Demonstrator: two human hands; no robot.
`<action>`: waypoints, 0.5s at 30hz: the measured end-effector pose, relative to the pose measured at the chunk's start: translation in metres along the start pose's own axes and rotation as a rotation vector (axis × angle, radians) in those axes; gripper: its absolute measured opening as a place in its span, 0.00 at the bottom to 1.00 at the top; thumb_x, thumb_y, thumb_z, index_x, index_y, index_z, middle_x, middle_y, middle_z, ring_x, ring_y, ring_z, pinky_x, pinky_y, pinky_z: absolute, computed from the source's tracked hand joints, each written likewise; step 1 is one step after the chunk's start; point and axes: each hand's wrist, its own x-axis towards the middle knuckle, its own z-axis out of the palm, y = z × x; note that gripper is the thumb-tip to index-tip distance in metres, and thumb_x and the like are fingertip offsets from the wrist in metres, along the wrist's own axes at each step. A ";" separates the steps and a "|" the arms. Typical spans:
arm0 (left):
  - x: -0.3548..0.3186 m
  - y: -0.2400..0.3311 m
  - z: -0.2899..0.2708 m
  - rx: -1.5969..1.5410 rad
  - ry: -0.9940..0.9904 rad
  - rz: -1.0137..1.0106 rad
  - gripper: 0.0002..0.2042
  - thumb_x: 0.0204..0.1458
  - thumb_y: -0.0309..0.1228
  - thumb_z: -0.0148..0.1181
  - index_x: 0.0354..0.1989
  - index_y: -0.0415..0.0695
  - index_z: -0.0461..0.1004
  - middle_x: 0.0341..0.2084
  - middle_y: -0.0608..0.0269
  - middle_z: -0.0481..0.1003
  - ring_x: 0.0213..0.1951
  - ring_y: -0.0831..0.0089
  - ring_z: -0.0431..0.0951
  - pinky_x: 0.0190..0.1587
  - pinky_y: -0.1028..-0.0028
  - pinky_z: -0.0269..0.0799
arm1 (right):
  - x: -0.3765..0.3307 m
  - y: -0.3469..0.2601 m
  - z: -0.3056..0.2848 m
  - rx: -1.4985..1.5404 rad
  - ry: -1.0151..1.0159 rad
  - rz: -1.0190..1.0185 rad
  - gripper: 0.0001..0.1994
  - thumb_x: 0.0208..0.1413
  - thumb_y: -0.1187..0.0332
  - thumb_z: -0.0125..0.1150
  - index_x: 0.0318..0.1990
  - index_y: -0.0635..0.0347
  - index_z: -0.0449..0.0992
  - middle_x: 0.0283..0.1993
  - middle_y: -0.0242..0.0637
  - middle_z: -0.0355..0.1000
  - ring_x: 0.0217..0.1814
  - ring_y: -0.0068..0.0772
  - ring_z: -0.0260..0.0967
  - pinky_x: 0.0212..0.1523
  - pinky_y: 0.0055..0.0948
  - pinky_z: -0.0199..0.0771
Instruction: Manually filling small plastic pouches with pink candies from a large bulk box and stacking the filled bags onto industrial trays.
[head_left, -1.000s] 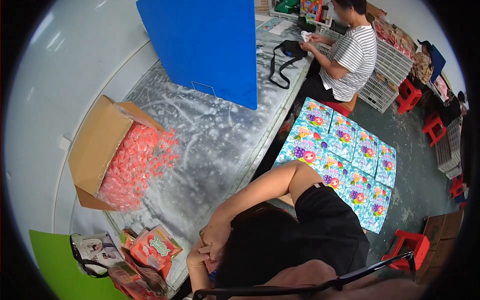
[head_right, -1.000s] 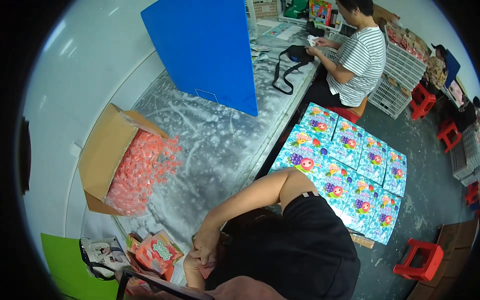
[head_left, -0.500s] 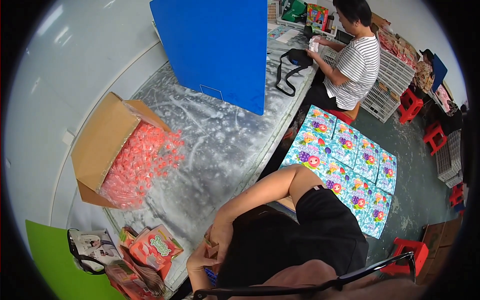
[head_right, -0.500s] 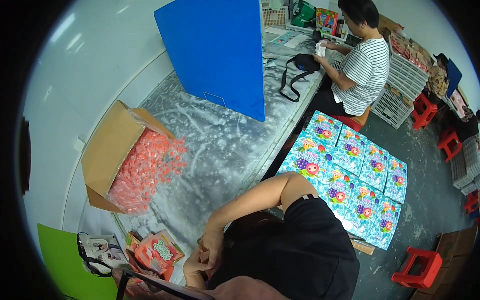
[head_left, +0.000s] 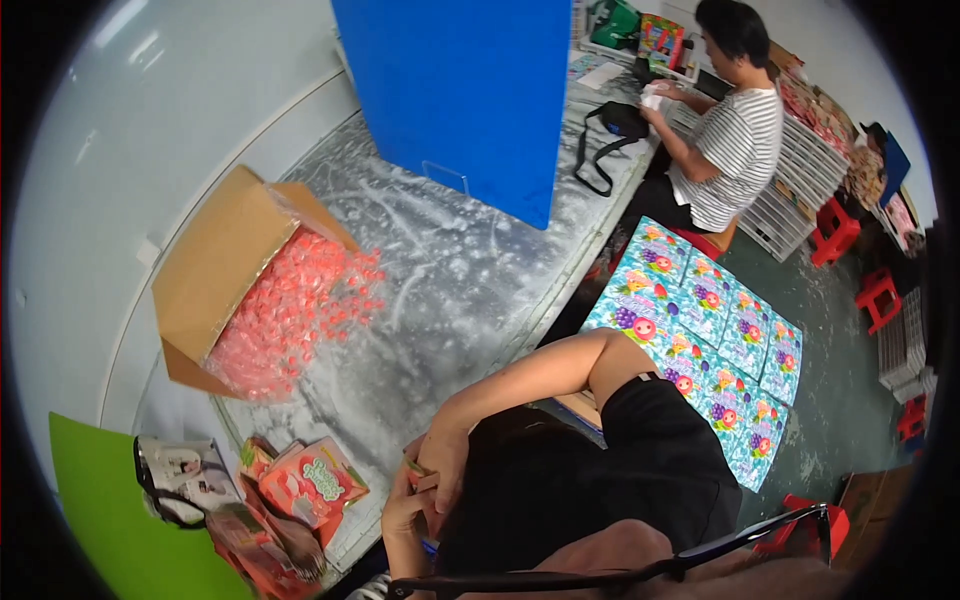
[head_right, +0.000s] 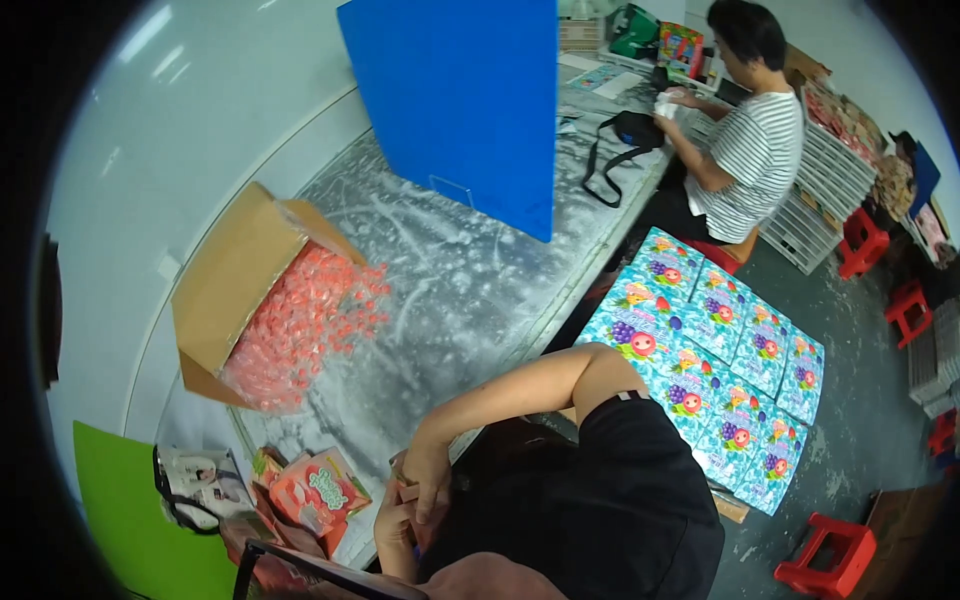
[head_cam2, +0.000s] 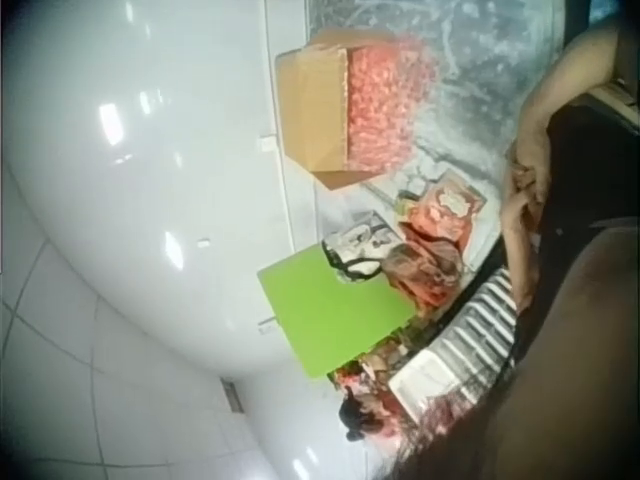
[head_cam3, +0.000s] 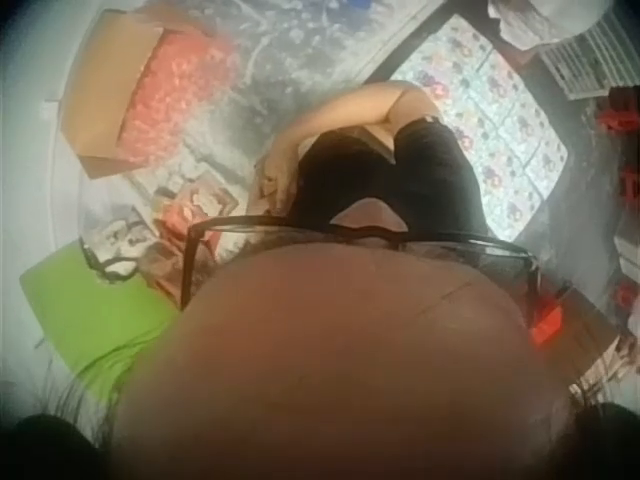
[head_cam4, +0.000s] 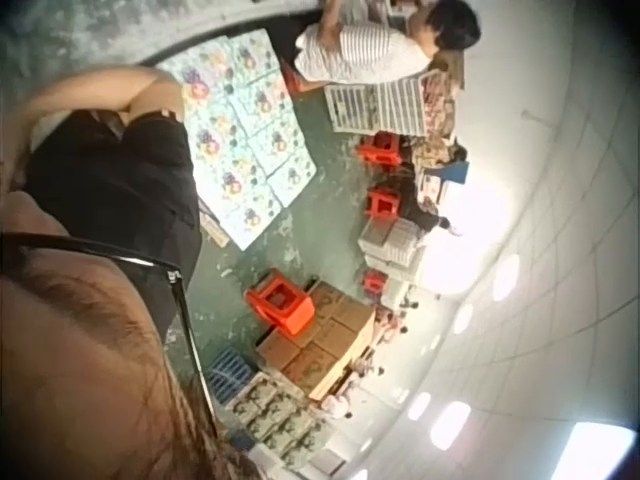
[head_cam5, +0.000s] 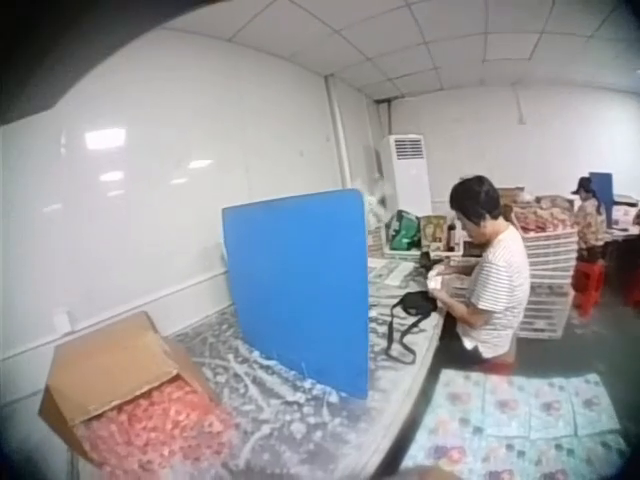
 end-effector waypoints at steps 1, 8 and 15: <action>-0.003 0.000 0.000 0.002 -0.017 0.014 0.45 0.32 0.28 0.64 0.67 0.34 0.57 0.57 0.56 0.67 0.60 0.66 0.67 0.63 0.70 0.59 | 0.003 -0.004 -0.004 0.116 -0.073 -0.052 0.24 0.65 0.50 0.53 0.57 0.61 0.73 0.51 0.48 0.75 0.58 0.43 0.69 0.58 0.36 0.66; -0.011 0.024 -0.018 0.012 0.074 0.011 0.38 0.37 0.23 0.60 0.65 0.35 0.60 0.53 0.58 0.70 0.56 0.72 0.69 0.61 0.71 0.61 | -0.006 -0.019 -0.040 -0.128 0.156 0.345 0.19 0.59 0.50 0.59 0.50 0.51 0.80 0.45 0.41 0.79 0.49 0.35 0.75 0.49 0.34 0.74; -0.044 -0.044 -0.084 -0.102 0.467 0.382 0.29 0.41 0.23 0.60 0.58 0.38 0.66 0.49 0.65 0.71 0.53 0.74 0.69 0.59 0.72 0.61 | 0.047 0.127 -0.136 -0.537 0.943 0.283 0.20 0.55 0.58 0.64 0.54 0.54 0.76 0.56 0.44 0.72 0.58 0.42 0.70 0.59 0.40 0.69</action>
